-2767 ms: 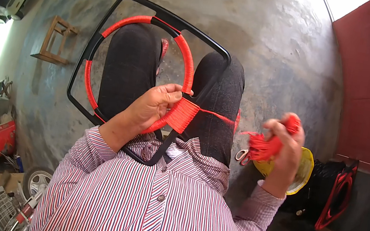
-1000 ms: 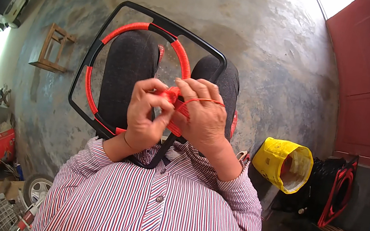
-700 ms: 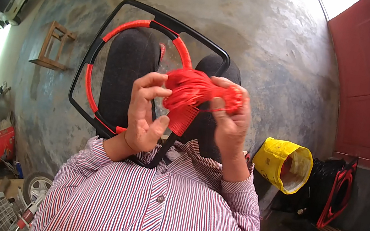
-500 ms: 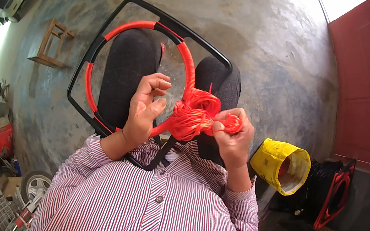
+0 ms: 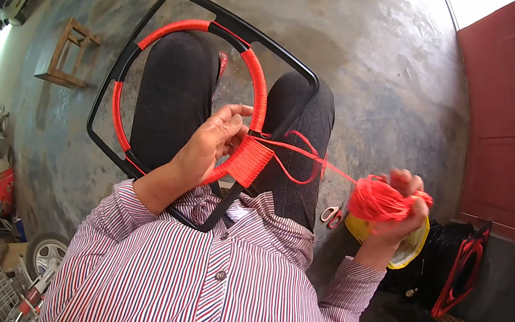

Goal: Wrapping a circular black furniture frame with red cord by hand.

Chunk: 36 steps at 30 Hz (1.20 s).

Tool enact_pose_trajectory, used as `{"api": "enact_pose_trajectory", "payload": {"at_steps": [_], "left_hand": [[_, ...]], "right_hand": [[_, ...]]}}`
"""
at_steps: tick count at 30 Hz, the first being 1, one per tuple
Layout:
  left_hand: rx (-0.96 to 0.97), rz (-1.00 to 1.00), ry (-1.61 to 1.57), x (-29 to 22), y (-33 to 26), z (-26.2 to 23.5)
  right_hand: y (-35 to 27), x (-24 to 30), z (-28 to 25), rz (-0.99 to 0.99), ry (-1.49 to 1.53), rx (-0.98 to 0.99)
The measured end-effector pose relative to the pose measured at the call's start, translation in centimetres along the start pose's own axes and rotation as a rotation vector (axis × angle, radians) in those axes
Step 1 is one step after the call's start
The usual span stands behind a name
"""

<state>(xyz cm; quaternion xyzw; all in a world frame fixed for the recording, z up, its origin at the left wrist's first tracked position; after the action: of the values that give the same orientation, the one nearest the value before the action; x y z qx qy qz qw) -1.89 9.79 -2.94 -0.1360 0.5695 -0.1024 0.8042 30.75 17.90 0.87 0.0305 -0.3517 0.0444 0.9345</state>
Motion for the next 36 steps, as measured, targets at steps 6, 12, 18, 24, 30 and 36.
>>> {"api": "enact_pose_trajectory", "payload": {"at_steps": [6, 12, 18, 24, 30, 36], "left_hand": [[0.135, -0.102, -0.36, -0.3, 0.2, 2.3], [0.212, -0.099, -0.393, 0.1, 0.3, 2.2], [0.239, -0.116, -0.372, -0.2, 0.0, 2.1], [0.252, -0.057, -0.42, 0.2, 0.6, 2.0], [0.309, -0.117, -0.515, 1.3, 1.4, 1.9], [0.248, -0.223, -0.392, 1.1, 1.2, 2.2]], "right_hand": [[1.9, 1.3, -10.6, -0.003, 0.355, -0.073], [-1.4, -9.4, 0.7, 0.361, -0.365, 0.008], [-2.2, -12.7, 6.5, 0.475, -0.847, 0.324], [-0.9, -7.8, -0.6, 0.243, -0.409, -0.126], [-3.6, -5.1, -9.6, 0.106, -0.193, -0.437], [-5.1, -5.6, -10.4, 0.132, -0.242, -0.453]]}}
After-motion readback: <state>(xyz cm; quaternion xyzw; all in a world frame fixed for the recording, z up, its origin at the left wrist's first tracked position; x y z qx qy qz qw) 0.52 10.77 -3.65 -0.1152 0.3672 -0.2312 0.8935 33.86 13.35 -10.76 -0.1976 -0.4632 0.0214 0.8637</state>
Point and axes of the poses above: each hand's wrist, its own y-axis towards the middle knuckle, its own z-axis out of the palm, x = y × z, the point moved 9 cm from there along y, towards the middle knuckle, and after that the axes turned 8 degrees about y, right-handed, at the moved point
